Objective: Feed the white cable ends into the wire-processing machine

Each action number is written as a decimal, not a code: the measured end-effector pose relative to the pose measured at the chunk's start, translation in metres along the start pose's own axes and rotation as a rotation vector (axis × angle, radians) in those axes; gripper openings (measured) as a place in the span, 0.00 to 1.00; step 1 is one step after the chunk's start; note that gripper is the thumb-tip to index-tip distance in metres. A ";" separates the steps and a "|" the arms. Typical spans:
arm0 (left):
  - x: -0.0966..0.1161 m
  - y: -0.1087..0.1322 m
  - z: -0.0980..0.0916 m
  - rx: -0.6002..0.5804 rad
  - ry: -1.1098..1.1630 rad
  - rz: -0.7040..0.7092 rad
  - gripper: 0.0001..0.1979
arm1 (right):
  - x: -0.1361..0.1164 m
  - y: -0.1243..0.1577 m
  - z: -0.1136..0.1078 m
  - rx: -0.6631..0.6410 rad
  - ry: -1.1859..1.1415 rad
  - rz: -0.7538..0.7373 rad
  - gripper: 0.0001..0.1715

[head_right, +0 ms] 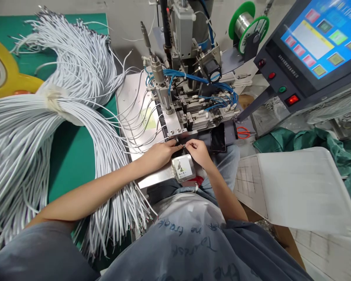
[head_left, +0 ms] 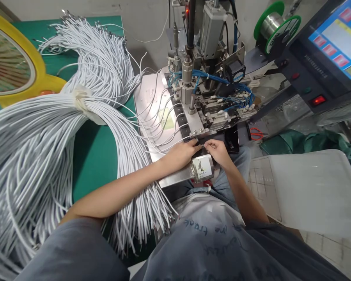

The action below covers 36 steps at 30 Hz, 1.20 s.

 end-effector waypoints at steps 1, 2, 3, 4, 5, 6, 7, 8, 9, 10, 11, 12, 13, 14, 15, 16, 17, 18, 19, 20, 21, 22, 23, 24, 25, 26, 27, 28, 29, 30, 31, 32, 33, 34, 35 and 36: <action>0.001 0.000 0.000 -0.012 -0.015 0.005 0.23 | 0.000 0.000 0.001 -0.015 -0.002 0.006 0.10; 0.002 0.000 0.000 -0.023 -0.029 0.014 0.23 | 0.000 0.000 0.002 -0.027 -0.002 0.011 0.10; 0.003 0.001 0.000 -0.030 -0.043 0.023 0.23 | 0.000 0.000 0.003 -0.035 0.001 0.013 0.10; 0.004 0.001 0.000 -0.037 -0.055 0.033 0.22 | 0.000 0.000 0.003 -0.039 0.003 0.014 0.11; 0.005 0.001 0.000 -0.042 -0.067 0.042 0.22 | 0.000 0.001 0.003 -0.038 0.003 0.014 0.11; 0.006 0.001 0.000 -0.049 -0.078 0.051 0.22 | 0.001 0.001 0.003 -0.030 -0.003 0.015 0.11; 0.008 0.001 0.000 -0.057 -0.088 0.059 0.22 | 0.001 0.002 0.002 -0.018 -0.013 0.016 0.11; 0.009 0.001 0.000 -0.063 -0.097 0.064 0.22 | 0.002 0.002 0.001 -0.004 -0.023 0.018 0.12; 0.010 0.001 0.000 -0.069 -0.105 0.069 0.22 | 0.002 0.002 0.001 0.006 -0.031 0.018 0.12; 0.011 0.001 -0.001 -0.072 -0.111 0.074 0.22 | 0.002 0.002 0.000 0.015 -0.035 0.013 0.13; 0.012 0.002 -0.001 -0.073 -0.116 0.079 0.22 | 0.002 0.001 0.000 0.020 -0.033 0.002 0.12; 0.012 0.002 -0.002 -0.073 -0.120 0.082 0.22 | 0.001 0.000 0.000 0.022 -0.025 -0.013 0.12; 0.013 0.002 -0.002 -0.073 -0.125 0.083 0.22 | 0.000 -0.001 0.001 0.023 -0.012 -0.028 0.12; 0.012 0.002 -0.002 -0.074 -0.128 0.084 0.22 | -0.001 -0.002 0.001 0.027 0.000 -0.040 0.11; 0.012 0.002 -0.001 -0.072 -0.131 0.086 0.22 | -0.001 -0.003 0.001 0.030 0.012 -0.044 0.11; 0.012 0.002 -0.001 -0.068 -0.133 0.089 0.22 | 0.000 -0.004 0.001 0.029 0.020 -0.036 0.11; 0.012 0.002 0.000 -0.062 -0.133 0.095 0.22 | 0.002 -0.005 0.002 0.022 0.025 -0.018 0.11; 0.011 0.002 0.000 -0.052 -0.132 0.100 0.22 | 0.005 -0.006 0.003 0.013 0.026 0.004 0.11; 0.011 0.002 0.000 -0.039 -0.131 0.104 0.22 | 0.007 -0.006 0.005 -0.001 0.023 0.027 0.12; 0.011 0.002 -0.001 -0.023 -0.132 0.103 0.22 | 0.009 -0.006 0.007 -0.017 0.017 0.045 0.12; 0.011 0.002 -0.002 -0.008 -0.134 0.097 0.22 | 0.010 -0.005 0.009 -0.039 0.009 0.055 0.13; 0.010 0.003 -0.003 0.000 -0.137 0.084 0.20 | 0.010 -0.005 0.013 -0.065 0.001 0.054 0.14; 0.009 0.003 -0.004 -0.001 -0.140 0.066 0.18 | 0.009 -0.004 0.016 -0.092 -0.006 0.046 0.14; 0.008 0.003 -0.004 -0.011 -0.144 0.042 0.14 | 0.009 -0.004 0.019 -0.117 -0.012 0.031 0.15; 0.006 0.004 -0.005 -0.027 -0.150 0.012 0.11 | 0.008 -0.004 0.022 -0.136 -0.014 0.011 0.16; 0.005 0.005 -0.005 -0.042 -0.157 -0.020 0.10 | 0.007 -0.004 0.023 -0.143 -0.009 -0.013 0.17; 0.004 0.006 -0.007 -0.051 -0.166 -0.049 0.10 | 0.005 -0.005 0.023 -0.142 0.006 -0.041 0.17; 0.003 0.007 -0.008 -0.051 -0.174 -0.072 0.10 | 0.004 -0.006 0.020 -0.118 0.037 -0.066 0.17; 0.003 0.009 -0.010 -0.045 -0.181 -0.089 0.10 | 0.003 -0.006 0.015 -0.074 0.078 -0.083 0.17; 0.004 0.010 -0.011 -0.039 -0.185 -0.099 0.10 | 0.002 -0.006 0.008 -0.018 0.121 -0.090 0.17; 0.005 0.011 -0.011 -0.036 -0.187 -0.104 0.10 | -0.001 -0.003 -0.001 0.055 0.162 -0.092 0.16; 0.004 0.012 -0.011 -0.032 -0.190 -0.108 0.10 | -0.005 0.001 -0.011 0.143 0.196 -0.093 0.16; 0.003 0.012 -0.011 -0.026 -0.195 -0.114 0.11 | -0.011 0.010 -0.020 0.233 0.220 -0.099 0.15; 0.002 0.012 -0.011 -0.017 -0.205 -0.122 0.11 | -0.019 0.021 -0.027 0.309 0.233 -0.112 0.15; -0.001 0.012 -0.012 -0.008 -0.219 -0.134 0.11 | -0.030 0.035 -0.030 0.367 0.243 -0.135 0.14; -0.004 0.012 -0.014 0.006 -0.241 -0.149 0.11 | -0.040 0.051 -0.026 0.382 0.247 -0.163 0.13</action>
Point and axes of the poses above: each hand's wrist, its own y-axis away from the middle knuckle, its own z-axis out of the palm, x = y × z, the point moved 10 cm from there along -y, towards the middle knuckle, and after that the axes turned 11 degrees about y, right-handed, at the moved point
